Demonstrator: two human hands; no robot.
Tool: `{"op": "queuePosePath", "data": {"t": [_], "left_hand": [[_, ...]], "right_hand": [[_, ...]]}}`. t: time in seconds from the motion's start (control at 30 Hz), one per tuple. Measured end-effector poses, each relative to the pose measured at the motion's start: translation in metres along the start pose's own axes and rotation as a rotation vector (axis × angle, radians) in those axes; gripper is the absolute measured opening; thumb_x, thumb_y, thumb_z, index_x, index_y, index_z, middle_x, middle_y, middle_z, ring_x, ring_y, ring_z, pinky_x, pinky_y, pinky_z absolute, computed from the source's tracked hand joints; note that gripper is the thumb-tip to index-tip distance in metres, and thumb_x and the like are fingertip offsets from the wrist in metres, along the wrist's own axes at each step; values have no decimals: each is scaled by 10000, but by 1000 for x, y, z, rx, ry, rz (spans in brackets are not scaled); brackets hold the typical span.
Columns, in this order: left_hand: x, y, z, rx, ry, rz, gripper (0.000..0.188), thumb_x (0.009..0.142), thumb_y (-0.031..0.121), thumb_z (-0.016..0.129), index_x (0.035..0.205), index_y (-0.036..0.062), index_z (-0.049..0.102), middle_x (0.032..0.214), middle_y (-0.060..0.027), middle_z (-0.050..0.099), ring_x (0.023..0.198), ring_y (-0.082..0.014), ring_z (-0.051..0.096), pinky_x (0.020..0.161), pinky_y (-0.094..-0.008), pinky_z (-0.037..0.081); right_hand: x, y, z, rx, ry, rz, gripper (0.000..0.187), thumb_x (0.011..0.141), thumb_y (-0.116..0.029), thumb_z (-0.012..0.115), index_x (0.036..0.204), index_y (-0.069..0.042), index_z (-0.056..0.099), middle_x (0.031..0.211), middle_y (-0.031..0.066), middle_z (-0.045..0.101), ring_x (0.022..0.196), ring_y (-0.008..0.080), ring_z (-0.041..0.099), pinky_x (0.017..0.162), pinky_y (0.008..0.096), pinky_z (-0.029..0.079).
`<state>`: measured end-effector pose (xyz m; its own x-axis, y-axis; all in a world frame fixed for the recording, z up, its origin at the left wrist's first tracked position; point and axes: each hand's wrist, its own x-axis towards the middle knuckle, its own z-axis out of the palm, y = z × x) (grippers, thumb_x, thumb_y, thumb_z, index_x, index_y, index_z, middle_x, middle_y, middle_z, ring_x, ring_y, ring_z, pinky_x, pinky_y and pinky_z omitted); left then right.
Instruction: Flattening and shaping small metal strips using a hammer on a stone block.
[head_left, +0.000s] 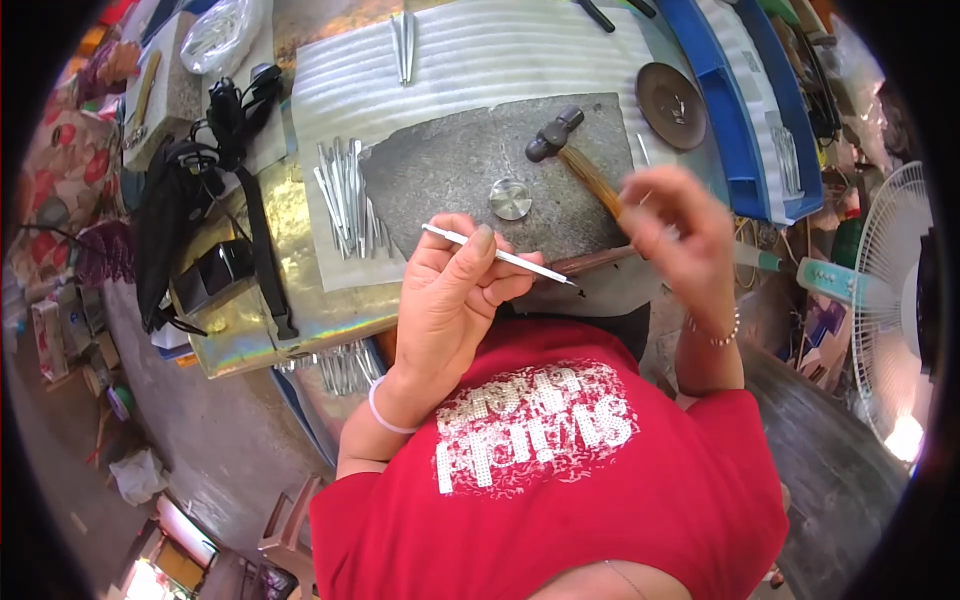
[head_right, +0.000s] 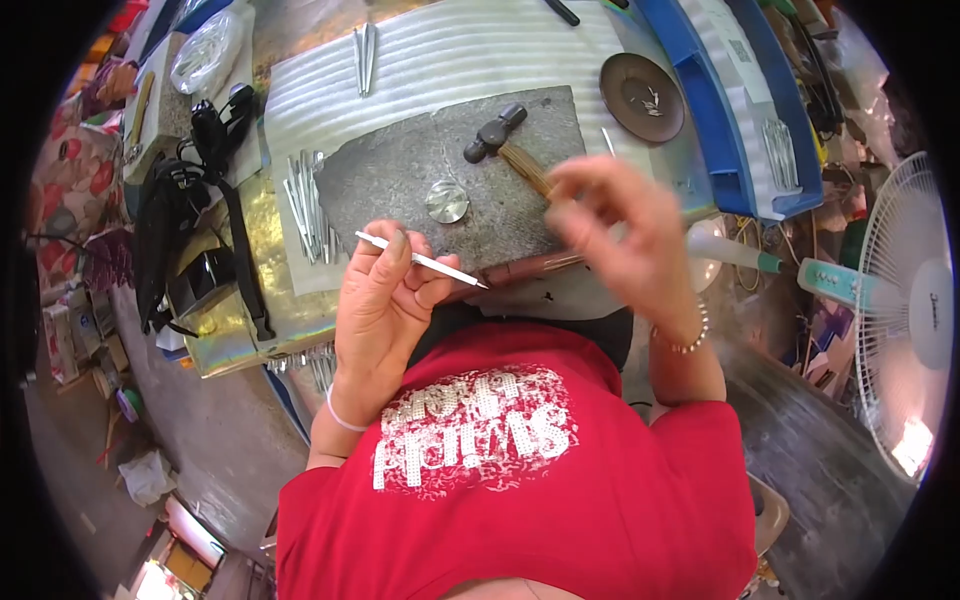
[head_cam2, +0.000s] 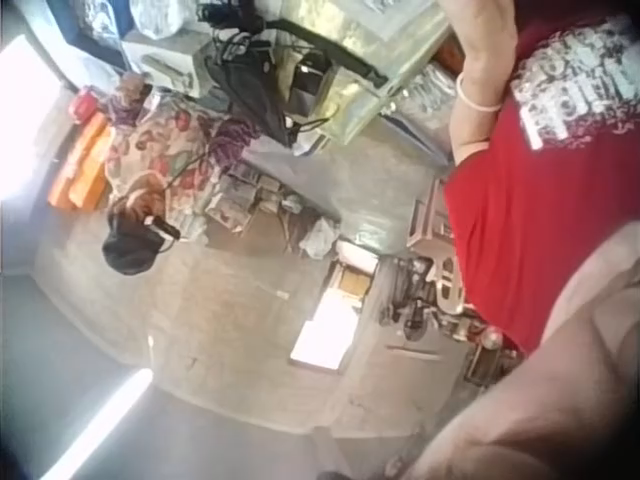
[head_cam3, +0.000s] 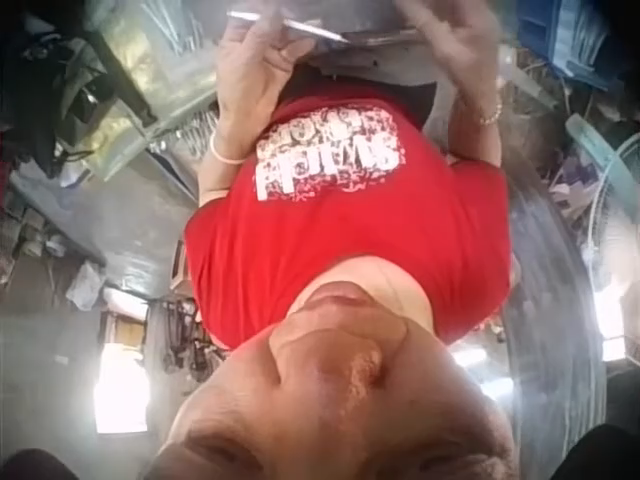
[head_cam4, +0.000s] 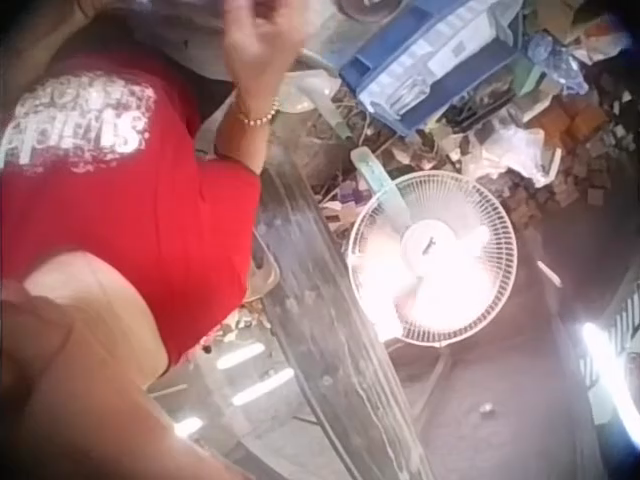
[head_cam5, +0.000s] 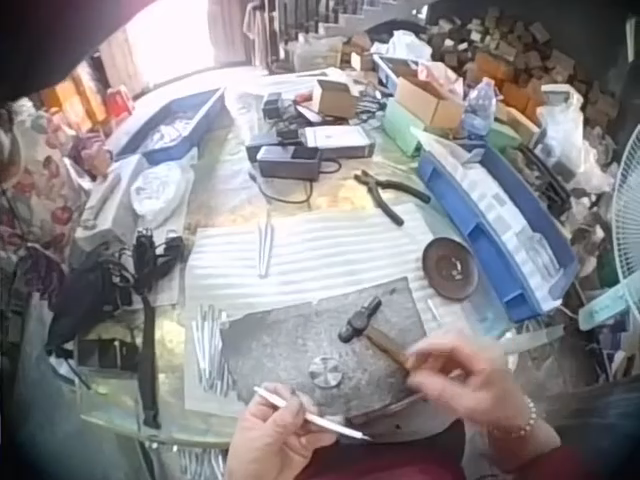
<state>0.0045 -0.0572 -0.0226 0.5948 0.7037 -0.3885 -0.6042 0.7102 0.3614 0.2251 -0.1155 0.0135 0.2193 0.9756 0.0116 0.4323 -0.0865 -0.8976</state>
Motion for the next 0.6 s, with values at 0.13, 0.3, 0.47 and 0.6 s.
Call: {"op": "queuePosePath", "data": {"t": [0.13,0.3,0.47,0.6], "left_hand": [[-1,-7,2,-36,31,-68,96,922,126,551,942,77,471,878,-92,615,894,-261,655,745,-332,576],[-9,-4,-16,9,-92,-99,114,911,112,568,895,51,473,871,-118,605,789,-216,641,754,-351,544],[-30,8,-23,532,-123,-133,128,845,-24,619,941,-7,536,911,-119,643,851,-142,634,774,-251,515],[-41,10,-17,776,-78,-69,146,850,13,633,950,-12,529,837,-73,655,789,-82,630,668,-213,499]], "right_hand": [[-15,-7,36,558,-255,15,270,797,39,648,1059,8,590,909,49,593,703,49,547,576,183,439],[-22,-1,60,845,-208,40,169,849,24,618,1014,44,589,913,67,595,723,69,574,575,182,449],[-17,-7,68,895,-235,182,107,860,-23,626,951,18,586,818,30,592,645,40,547,542,167,428],[-13,-8,75,904,-353,432,98,871,-88,632,907,-10,586,707,-15,567,557,16,490,486,160,379]]}}
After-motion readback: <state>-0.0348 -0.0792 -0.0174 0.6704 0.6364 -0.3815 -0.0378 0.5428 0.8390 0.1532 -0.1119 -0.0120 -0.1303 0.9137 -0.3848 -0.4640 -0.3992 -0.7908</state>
